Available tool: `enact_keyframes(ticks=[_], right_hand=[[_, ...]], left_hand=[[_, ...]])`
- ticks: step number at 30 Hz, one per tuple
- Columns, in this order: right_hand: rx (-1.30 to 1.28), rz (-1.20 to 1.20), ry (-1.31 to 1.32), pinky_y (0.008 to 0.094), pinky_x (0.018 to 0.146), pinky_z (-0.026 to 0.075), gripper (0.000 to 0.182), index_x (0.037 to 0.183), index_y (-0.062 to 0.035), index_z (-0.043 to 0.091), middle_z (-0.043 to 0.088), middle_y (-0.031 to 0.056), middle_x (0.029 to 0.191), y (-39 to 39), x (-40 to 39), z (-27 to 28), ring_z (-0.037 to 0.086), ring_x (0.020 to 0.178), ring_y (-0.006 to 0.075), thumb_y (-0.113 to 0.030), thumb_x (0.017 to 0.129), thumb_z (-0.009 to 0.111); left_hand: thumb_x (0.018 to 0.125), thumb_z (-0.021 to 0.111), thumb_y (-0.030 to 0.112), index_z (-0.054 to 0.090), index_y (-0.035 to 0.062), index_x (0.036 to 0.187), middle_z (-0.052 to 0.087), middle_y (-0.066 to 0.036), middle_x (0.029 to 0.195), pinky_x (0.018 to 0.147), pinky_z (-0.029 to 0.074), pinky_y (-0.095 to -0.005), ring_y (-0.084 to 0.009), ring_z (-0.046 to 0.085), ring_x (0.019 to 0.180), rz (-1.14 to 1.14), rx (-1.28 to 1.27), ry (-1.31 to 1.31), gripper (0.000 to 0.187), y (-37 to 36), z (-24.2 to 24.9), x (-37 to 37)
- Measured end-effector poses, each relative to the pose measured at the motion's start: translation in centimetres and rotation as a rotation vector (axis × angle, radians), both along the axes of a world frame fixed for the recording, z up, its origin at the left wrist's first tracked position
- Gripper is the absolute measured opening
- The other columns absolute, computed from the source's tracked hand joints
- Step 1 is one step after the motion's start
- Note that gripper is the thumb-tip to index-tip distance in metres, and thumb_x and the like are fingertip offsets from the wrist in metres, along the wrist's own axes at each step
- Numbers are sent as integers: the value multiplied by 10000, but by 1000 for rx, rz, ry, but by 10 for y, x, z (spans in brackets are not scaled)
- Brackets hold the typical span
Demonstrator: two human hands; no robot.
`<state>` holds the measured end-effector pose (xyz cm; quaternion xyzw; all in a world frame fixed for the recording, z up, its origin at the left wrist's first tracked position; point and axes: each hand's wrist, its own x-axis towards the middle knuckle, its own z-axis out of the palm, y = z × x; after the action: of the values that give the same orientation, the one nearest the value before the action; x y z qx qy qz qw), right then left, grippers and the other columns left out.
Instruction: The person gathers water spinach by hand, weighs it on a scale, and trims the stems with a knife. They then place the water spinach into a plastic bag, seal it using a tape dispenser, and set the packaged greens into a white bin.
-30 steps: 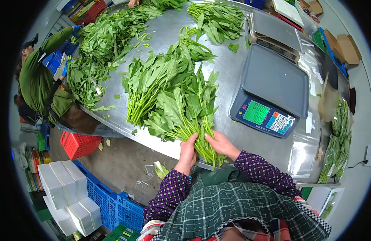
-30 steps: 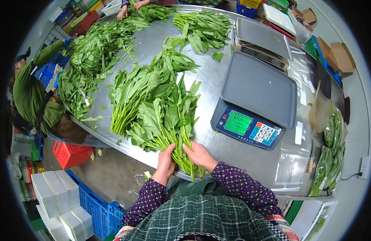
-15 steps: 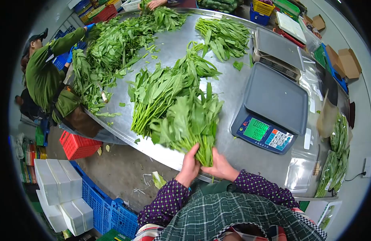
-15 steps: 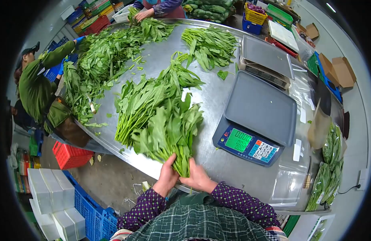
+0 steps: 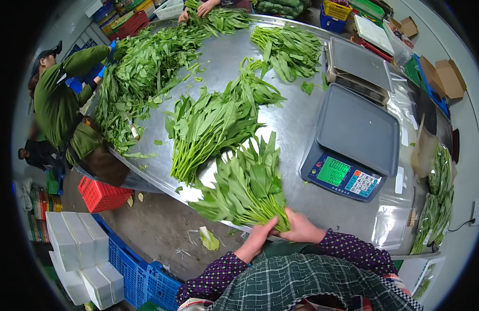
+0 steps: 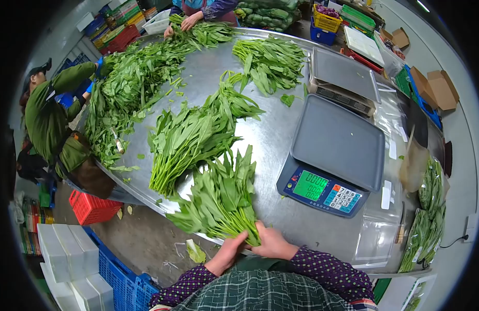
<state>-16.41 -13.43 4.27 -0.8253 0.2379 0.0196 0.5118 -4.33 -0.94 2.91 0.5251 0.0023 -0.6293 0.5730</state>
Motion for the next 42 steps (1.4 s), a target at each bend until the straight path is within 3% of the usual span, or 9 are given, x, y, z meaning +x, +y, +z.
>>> enact_keyframes(ticks=[4, 7, 10, 12, 15, 22, 33, 38, 42], right_hand=[[-221, 154, 225, 499, 619, 480, 556, 1066, 18, 379, 619, 244, 760, -26, -32, -9, 615, 720, 434, -203, 668, 698], [-246, 182, 194, 495, 612, 476, 557, 1032, 6, 392, 620, 233, 774, -25, -39, -12, 604, 725, 436, -240, 662, 729], [-258, 247, 161, 495, 594, 475, 523, 1021, 10, 383, 614, 231, 719, -23, -34, -8, 614, 689, 420, -189, 655, 701], [-254, 240, 179, 493, 594, 474, 519, 1015, 4, 385, 613, 225, 718, -24, -36, -12, 611, 682, 421, -194, 658, 706], [-221, 179, 179, 485, 595, 477, 529, 1020, 0, 388, 612, 219, 726, -22, -41, -14, 611, 683, 417, -215, 669, 720], [-142, 156, 164, 467, 586, 480, 550, 1022, -7, 386, 618, 202, 747, -21, -48, -36, 613, 682, 408, -255, 690, 747], [-61, 215, 240, 459, 596, 488, 533, 1025, -21, 398, 630, 195, 793, -25, -49, -44, 625, 704, 393, -263, 705, 749], [-59, 205, 265, 452, 599, 494, 531, 1016, -28, 400, 632, 193, 794, -24, -49, -47, 629, 704, 385, -276, 702, 750], [-75, 206, 249, 465, 608, 493, 536, 1016, -24, 400, 630, 201, 791, -24, -49, -45, 627, 711, 396, -291, 704, 744]], left_hand=[[882, 651, 303, 700, 11, 926, 690, -53, 786, 691, 493, -277, -110, 618, 735, -745, 49, -528, 299, 11, 27, 36], [867, 643, 218, 691, 9, 881, 676, -106, 753, 619, 497, -303, -166, 628, 652, -394, -40, -1034, 214, -31, 72, 85], [845, 631, 166, 669, 10, 918, 656, -165, 825, 665, 505, -368, -306, 639, 726, -98, -188, -1508, 176, -114, 29, 139], [801, 661, 155, 652, 43, 981, 643, -114, 1007, 751, 509, -364, -279, 606, 914, -269, -159, -1917, 213, -153, -8, 168], [774, 645, 139, 653, 84, 902, 619, -92, 906, 692, 510, -387, -274, 606, 877, -283, 123, -2130, 140, -177, -39, 196], [730, 636, 58, 632, 103, 739, 610, -74, 849, 586, 492, -420, -295, 621, 697, 16, 73, -1943, 45, -186, -36, 209], [731, 683, 145, 707, 86, 867, 611, -52, 1035, 699, 513, -374, -263, 640, 802, -439, -16, -1964, 150, -181, -27, 216], [753, 703, 57, 688, 75, 864, 638, -64, 989, 635, 517, -330, -251, 644, 785, -28, -229, -2061, 114, -182, -17, 207], [749, 715, 67, 681, 44, 872, 640, -89, 883, 583, 510, -325, -240, 633, 664, -54, -135, -1844, 130, -165, -16, 206]])
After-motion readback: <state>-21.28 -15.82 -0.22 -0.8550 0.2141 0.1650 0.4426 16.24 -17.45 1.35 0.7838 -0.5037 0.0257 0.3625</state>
